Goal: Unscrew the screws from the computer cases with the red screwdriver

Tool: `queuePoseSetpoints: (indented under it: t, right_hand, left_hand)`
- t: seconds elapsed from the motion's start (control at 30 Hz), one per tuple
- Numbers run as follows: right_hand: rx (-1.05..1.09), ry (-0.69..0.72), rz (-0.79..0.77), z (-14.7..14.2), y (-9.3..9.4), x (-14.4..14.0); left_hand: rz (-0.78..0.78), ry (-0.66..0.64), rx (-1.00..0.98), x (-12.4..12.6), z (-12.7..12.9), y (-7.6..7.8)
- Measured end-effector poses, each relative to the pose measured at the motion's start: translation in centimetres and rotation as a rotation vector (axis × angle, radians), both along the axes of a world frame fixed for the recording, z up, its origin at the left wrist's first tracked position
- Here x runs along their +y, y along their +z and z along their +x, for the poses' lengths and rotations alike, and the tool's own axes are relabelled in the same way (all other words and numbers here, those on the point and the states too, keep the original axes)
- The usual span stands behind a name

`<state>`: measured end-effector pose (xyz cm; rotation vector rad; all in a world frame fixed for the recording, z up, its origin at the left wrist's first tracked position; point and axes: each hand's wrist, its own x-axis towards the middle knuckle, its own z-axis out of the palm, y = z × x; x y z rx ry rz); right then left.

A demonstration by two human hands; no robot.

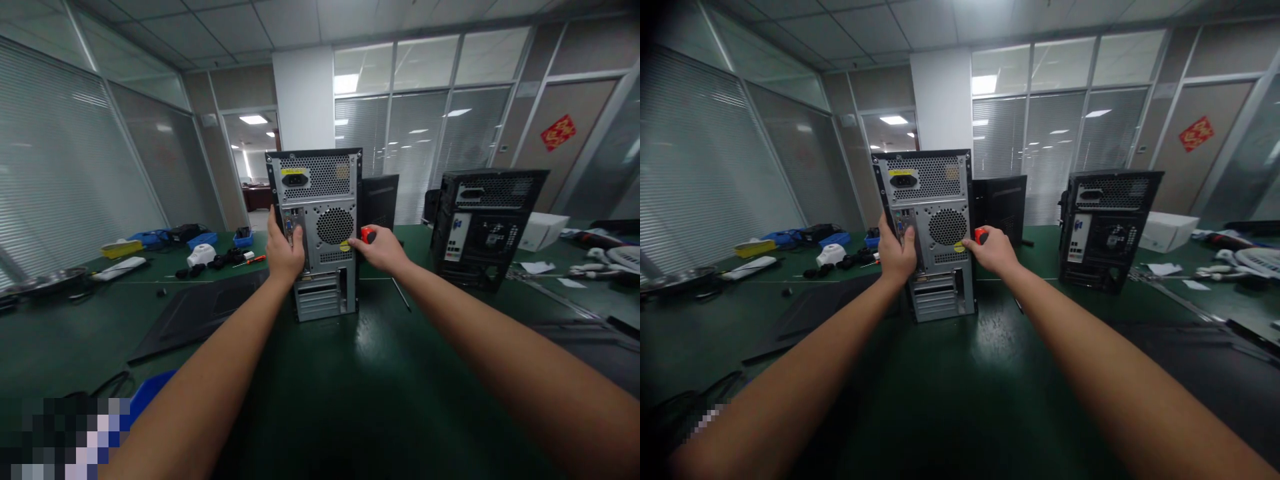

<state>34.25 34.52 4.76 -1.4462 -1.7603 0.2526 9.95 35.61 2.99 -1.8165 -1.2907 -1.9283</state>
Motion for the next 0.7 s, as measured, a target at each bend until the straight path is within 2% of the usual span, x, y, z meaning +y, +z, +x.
queuePoseSetpoints:
  t: [0.13, 0.23, 0.37, 0.43, 0.53, 0.7]
  right_hand:
    - [0.004, 0.027, -0.016, -0.8, 0.1, 1.0]
    - [-0.009, 0.097, -0.098, -0.6, 1.0, 1.5]
    - [-0.040, 0.229, -0.254, 1.3, 2.6, 2.7]
    - [-0.044, 0.240, -0.297, 2.5, 2.9, 4.0]
    - [-0.024, 0.120, -0.289, 3.7, 2.2, 7.0]
    - [0.005, -0.342, -0.168, 3.5, -1.0, 13.1]
  left_hand:
    - [-0.001, 0.032, -0.008, 1.1, -0.6, 0.0]
    - [-0.006, 0.054, -0.010, 1.8, -1.1, 0.0]
    - [-0.011, 0.058, -0.013, 2.5, -1.6, 0.0]
    - [-0.008, 0.053, -0.010, 2.7, -1.7, -0.1]
    - [-0.001, 0.052, -0.002, 2.9, -1.8, -0.3]
    - [0.013, 0.075, -0.008, 3.1, -1.9, -0.6]
